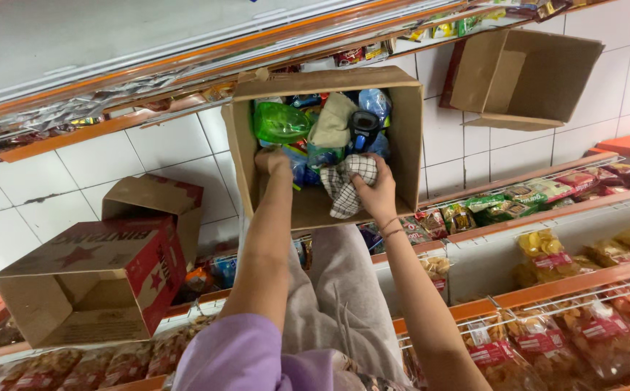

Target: The person takes snack packages from a shelf, wipes them with a cloth, scans them using a handheld barcode scanner, and returns them to the shelf.

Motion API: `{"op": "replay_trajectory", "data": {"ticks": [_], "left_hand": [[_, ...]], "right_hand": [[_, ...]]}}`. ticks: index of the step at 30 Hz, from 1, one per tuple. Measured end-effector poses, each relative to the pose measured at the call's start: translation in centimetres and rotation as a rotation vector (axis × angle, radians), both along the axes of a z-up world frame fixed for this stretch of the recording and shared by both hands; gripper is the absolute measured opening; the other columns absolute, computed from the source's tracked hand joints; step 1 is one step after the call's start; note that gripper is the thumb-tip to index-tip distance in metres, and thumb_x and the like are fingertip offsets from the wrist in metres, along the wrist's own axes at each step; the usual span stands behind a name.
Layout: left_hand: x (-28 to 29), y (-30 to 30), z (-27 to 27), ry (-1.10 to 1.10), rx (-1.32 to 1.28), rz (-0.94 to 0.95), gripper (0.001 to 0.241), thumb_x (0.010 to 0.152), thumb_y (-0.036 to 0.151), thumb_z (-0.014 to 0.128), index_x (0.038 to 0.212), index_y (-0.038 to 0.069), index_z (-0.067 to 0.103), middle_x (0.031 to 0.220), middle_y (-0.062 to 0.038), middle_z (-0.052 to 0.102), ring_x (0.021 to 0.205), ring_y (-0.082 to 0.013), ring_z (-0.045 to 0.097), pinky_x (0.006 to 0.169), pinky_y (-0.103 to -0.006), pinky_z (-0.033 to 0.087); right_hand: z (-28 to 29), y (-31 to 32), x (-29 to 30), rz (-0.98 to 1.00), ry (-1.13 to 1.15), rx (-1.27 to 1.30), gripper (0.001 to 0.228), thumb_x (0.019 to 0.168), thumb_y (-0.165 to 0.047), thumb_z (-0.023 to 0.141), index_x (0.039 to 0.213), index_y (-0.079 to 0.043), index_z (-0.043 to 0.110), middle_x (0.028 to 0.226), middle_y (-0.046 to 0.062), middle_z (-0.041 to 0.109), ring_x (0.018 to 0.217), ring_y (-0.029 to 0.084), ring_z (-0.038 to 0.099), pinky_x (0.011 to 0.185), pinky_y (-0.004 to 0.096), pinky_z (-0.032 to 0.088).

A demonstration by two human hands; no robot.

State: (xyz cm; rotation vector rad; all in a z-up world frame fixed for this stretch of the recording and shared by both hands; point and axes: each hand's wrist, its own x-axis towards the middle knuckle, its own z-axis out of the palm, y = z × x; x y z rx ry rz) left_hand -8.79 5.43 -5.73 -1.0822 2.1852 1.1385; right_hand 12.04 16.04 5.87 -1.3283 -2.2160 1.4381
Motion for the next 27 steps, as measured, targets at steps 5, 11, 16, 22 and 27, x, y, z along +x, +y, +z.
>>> {"op": "replay_trajectory", "data": {"ticks": [5, 11, 16, 22, 27], "left_hand": [[-0.2, 0.8, 0.7, -0.047, 0.057, 0.121, 0.013, 0.087, 0.008, 0.065, 0.098, 0.003, 0.064, 0.074, -0.008, 0.065, 0.056, -0.0159, 0.056, 0.052, -0.0312, 0.044], [0.0, 1.6, 3.2, -0.074, 0.175, 0.273, 0.010, 0.085, 0.005, 0.064, 0.095, 0.004, 0.063, 0.071, -0.006, 0.061, 0.052, -0.0154, 0.052, 0.047, -0.0300, 0.040], [0.3, 1.3, 7.2, -0.083, 0.332, 0.434, 0.009, 0.084, 0.002, 0.063, 0.093, 0.005, 0.061, 0.068, -0.005, 0.059, 0.048, -0.0150, 0.048, 0.044, -0.0290, 0.037], [2.5, -1.1, 8.0, -0.104, 0.526, 0.611, 0.010, 0.083, -0.001, 0.061, 0.090, 0.006, 0.060, 0.065, -0.003, 0.055, 0.044, -0.0145, 0.044, 0.040, -0.0279, 0.034], [6.1, -3.7, 5.9, -0.038, 0.675, 0.625, 0.040, 0.078, -0.010, 0.063, 0.106, 0.018, 0.054, 0.077, -0.005, 0.060, 0.050, -0.0157, 0.051, 0.043, -0.0291, 0.039]], "right_hand": [[-1.3, 0.2, 1.1, -0.017, -0.063, 0.156, 0.068, 0.087, -0.028, 0.085, 0.142, -0.006, 0.052, 0.124, 0.025, 0.057, 0.110, 0.035, 0.062, 0.097, 0.041, 0.052], [-2.2, 0.9, 2.0, -0.074, -0.186, -0.035, 0.071, 0.085, -0.034, 0.082, 0.144, -0.008, 0.050, 0.124, 0.020, 0.053, 0.100, 0.028, 0.062, 0.089, 0.036, 0.056], [-2.8, 0.8, 2.7, -0.040, -0.157, 0.094, 0.068, 0.086, -0.025, 0.081, 0.144, -0.008, 0.052, 0.127, 0.022, 0.051, 0.109, 0.032, 0.059, 0.099, 0.040, 0.052], [0.1, 0.7, 0.6, -0.003, -0.113, 0.284, 0.067, 0.083, -0.017, 0.080, 0.143, -0.008, 0.052, 0.134, 0.023, 0.047, 0.125, 0.042, 0.046, 0.110, 0.048, 0.040], [3.0, 0.6, -2.0, 0.034, -0.033, 0.277, 0.065, 0.083, -0.015, 0.077, 0.143, -0.009, 0.053, 0.135, 0.022, 0.050, 0.126, 0.041, 0.047, 0.110, 0.048, 0.040]]}}
